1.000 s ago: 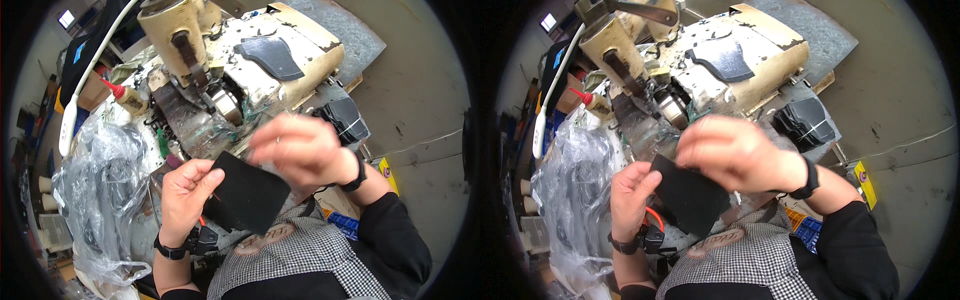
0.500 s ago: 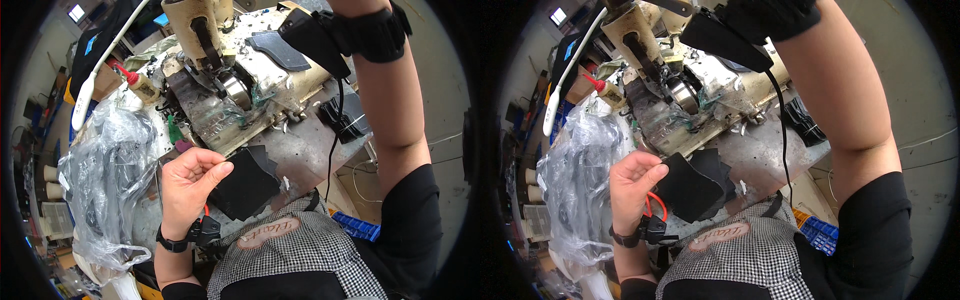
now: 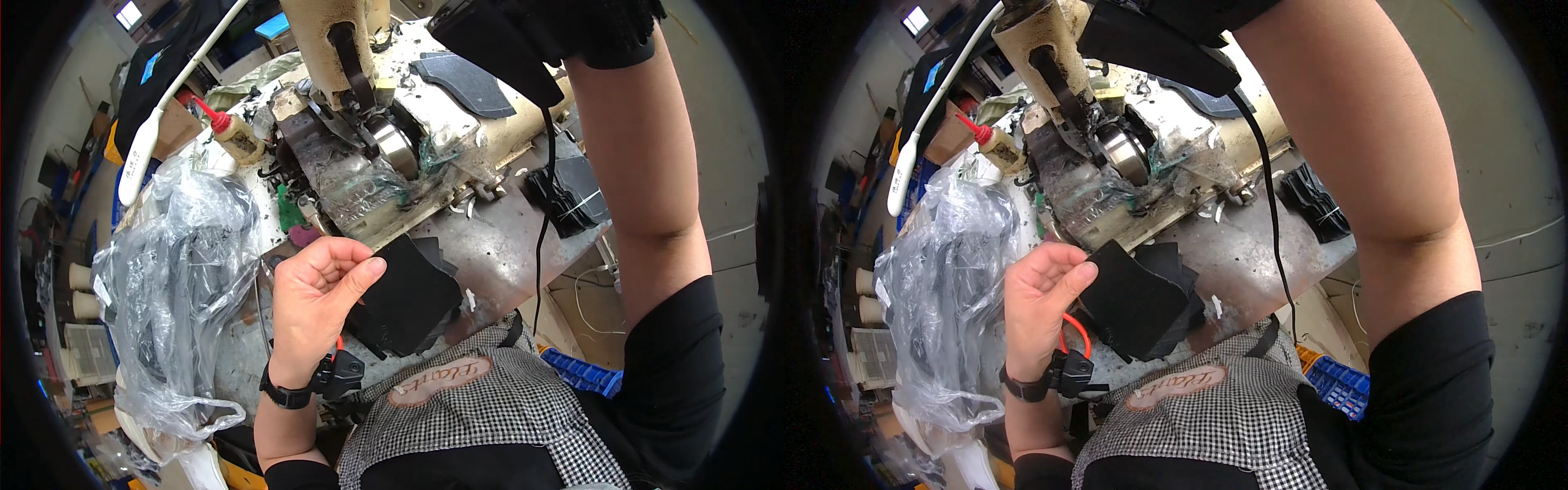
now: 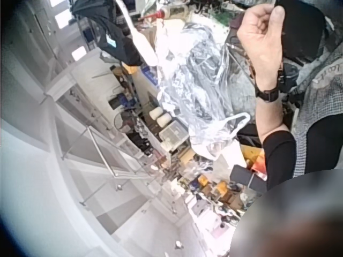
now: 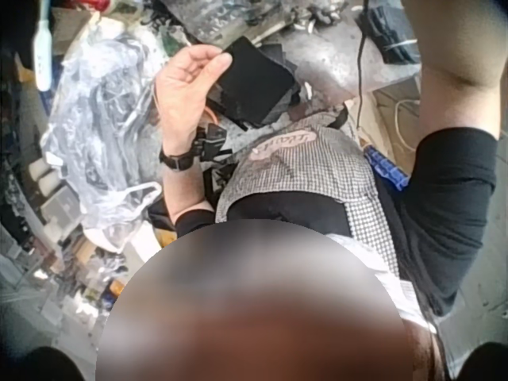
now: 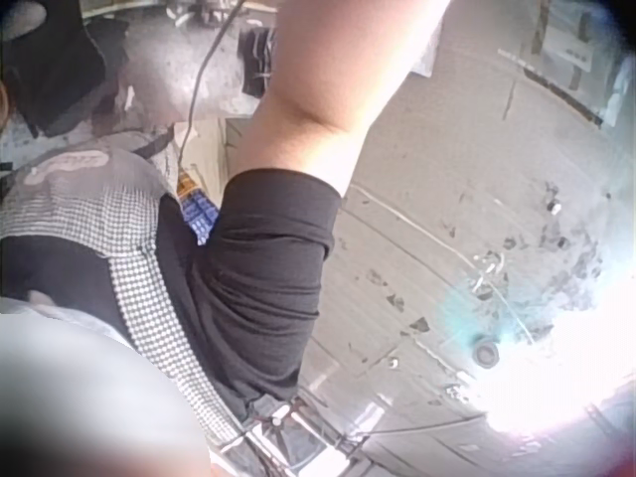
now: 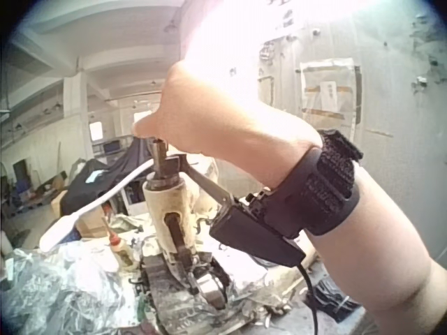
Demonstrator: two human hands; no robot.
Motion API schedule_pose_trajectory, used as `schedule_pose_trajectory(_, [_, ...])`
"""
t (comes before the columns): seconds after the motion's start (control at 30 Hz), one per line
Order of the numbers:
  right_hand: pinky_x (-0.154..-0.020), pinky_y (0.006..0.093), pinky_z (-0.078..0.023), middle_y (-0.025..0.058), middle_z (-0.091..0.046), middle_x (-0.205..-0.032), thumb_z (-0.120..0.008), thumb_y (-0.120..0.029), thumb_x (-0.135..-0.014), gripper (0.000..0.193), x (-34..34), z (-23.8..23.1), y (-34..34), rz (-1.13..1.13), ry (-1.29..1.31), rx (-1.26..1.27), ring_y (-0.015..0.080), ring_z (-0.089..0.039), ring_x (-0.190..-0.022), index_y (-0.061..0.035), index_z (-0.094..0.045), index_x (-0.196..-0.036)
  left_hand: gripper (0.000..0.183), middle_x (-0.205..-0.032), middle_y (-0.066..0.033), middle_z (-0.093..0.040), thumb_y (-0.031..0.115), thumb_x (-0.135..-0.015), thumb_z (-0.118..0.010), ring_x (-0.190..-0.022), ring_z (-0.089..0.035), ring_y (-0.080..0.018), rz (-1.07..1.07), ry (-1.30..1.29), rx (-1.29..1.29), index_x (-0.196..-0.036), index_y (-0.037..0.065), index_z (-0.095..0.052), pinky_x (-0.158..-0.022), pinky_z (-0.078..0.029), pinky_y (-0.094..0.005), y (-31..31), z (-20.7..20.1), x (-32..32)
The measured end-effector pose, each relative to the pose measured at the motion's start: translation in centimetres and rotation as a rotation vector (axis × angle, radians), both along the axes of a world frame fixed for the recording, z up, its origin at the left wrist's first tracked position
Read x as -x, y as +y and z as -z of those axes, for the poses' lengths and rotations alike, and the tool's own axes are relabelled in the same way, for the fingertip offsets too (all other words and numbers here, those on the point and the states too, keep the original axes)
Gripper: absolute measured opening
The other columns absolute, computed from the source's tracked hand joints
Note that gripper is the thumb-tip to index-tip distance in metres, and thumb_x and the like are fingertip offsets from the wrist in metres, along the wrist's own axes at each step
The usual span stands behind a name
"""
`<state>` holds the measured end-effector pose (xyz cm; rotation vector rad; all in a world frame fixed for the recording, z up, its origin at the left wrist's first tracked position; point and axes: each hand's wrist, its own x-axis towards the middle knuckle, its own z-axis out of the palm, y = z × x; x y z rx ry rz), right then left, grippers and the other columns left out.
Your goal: The person sharpens a rotating wheel on a machine with a metal tool, applies oil from a bottle, and trims pieces of black material with shears. They then press the material against the rotating wheel before placing the finished pieces onto a stack.
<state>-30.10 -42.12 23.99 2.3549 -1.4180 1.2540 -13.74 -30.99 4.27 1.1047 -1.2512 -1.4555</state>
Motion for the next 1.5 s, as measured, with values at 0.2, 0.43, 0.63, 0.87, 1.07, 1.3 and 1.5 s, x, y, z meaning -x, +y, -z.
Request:
schedule_pose_trajectory(0.2, [-0.06, 0.0355, -0.05, 0.019, -0.061, -0.063, -0.07, -0.031, -0.083, 0.04, 0.3, 0.1, 2.3, 0.15, -0.285, 0.007, 0.0257, -0.061, -0.06, 0.0081, -0.066, -0.078, 0.013, -0.08, 0.0003, -0.066, 0.009, -0.088, -0.068, -0.07, -0.058, -0.0032, 0.049, -0.013, 0.029, -0.095, -0.001, -0.065, -0.061, -0.045, -0.0168, -1.1, -0.6, 0.8])
schedule_pose_trajectory(0.43, [-0.057, 0.0331, -0.048, 0.0096, -0.056, -0.086, -0.069, 0.002, -0.066, 0.032, 7.1, 19.0, 2.5, -0.38, 0.133, 0.277, 0.0251, -0.058, -0.068, -0.0041, -0.061, -0.097, 0.009, -0.084, -0.001, -0.066, 0.004, -0.09, -0.063, -0.074, -0.059, -0.0045, -0.035, 0.074, 0.0, -0.097, -0.001, -0.064, -0.067, -0.046, -0.018, -2.8, -0.7, -1.4])
schedule_pose_trajectory(0.63, [-0.063, 0.0342, -0.05, 0.0107, -0.056, -0.087, -0.076, -0.012, -0.072, 0.034, 11.0, 24.1, 7.5, 0.056, -0.226, -0.513, 0.0279, -0.06, -0.074, -0.0025, -0.06, -0.1, 0.01, -0.083, -0.0002, -0.065, 0.004, -0.09, -0.064, -0.075, -0.058, -0.0037, 0.002, -0.039, -0.019, -0.098, -0.002, -0.063, -0.068, -0.045, -0.0179, -3.1, -0.3, -0.9])
schedule_pose_trajectory(0.87, [-0.076, 0.0406, -0.05, 0.0154, -0.054, -0.097, -0.078, -0.019, -0.066, 0.045, 14.4, 28.5, 6.7, 0.272, -0.054, -0.543, 0.0343, -0.058, -0.09, -0.0016, -0.055, -0.101, 0.011, -0.084, 0.0009, -0.065, 0.003, -0.088, -0.064, -0.074, -0.057, -0.0029, -0.018, -0.077, -0.091, -0.098, -0.002, -0.063, -0.068, -0.043, -0.0161, -3.1, -0.1, -0.2])
schedule_pose_trajectory(1.07, [-0.072, 0.0419, -0.051, 0.0145, -0.056, -0.091, -0.071, -0.01, -0.067, 0.031, 15.7, 29.5, 5.8, 0.236, 0.145, -0.487, 0.034, -0.059, -0.087, -0.0024, -0.053, -0.092, 0.011, -0.082, 0.0031, -0.063, 0.004, -0.088, -0.066, -0.073, -0.054, -0.0016, -0.052, -0.133, -0.13, -0.097, -0.001, -0.063, -0.067, -0.041, -0.0156, -2.7, 0.3, 0.1])
schedule_pose_trajectory(1.3, [-0.059, 0.034, -0.048, 0.0142, -0.059, -0.067, -0.066, -0.008, -0.073, 0.025, 16.8, 26.3, 5.4, -0.02, -0.363, -0.798, 0.0236, -0.062, -0.063, -0.0002, -0.054, -0.094, 0.011, -0.083, 0.0034, -0.063, 0.004, -0.087, -0.066, -0.073, -0.053, -0.0012, -0.058, -0.111, -0.14, -0.098, 0.0, -0.063, -0.066, -0.039, -0.0155, -2.4, 0.6, -0.3])
schedule_pose_trajectory(1.5, [-0.061, 0.0372, -0.048, 0.0142, -0.057, -0.074, -0.075, -0.019, -0.074, 0.035, 15.8, 27.4, 6.2, 0.103, -0.141, -0.359, 0.0306, -0.061, -0.068, -0.0015, -0.05, -0.089, 0.011, -0.083, 0.0036, -0.063, 0.004, -0.088, -0.066, -0.072, -0.052, -0.001, -0.045, -0.11, -0.125, -0.097, 0.0, -0.063, -0.065, -0.039, -0.0156, -2.4, 0.6, -0.1])
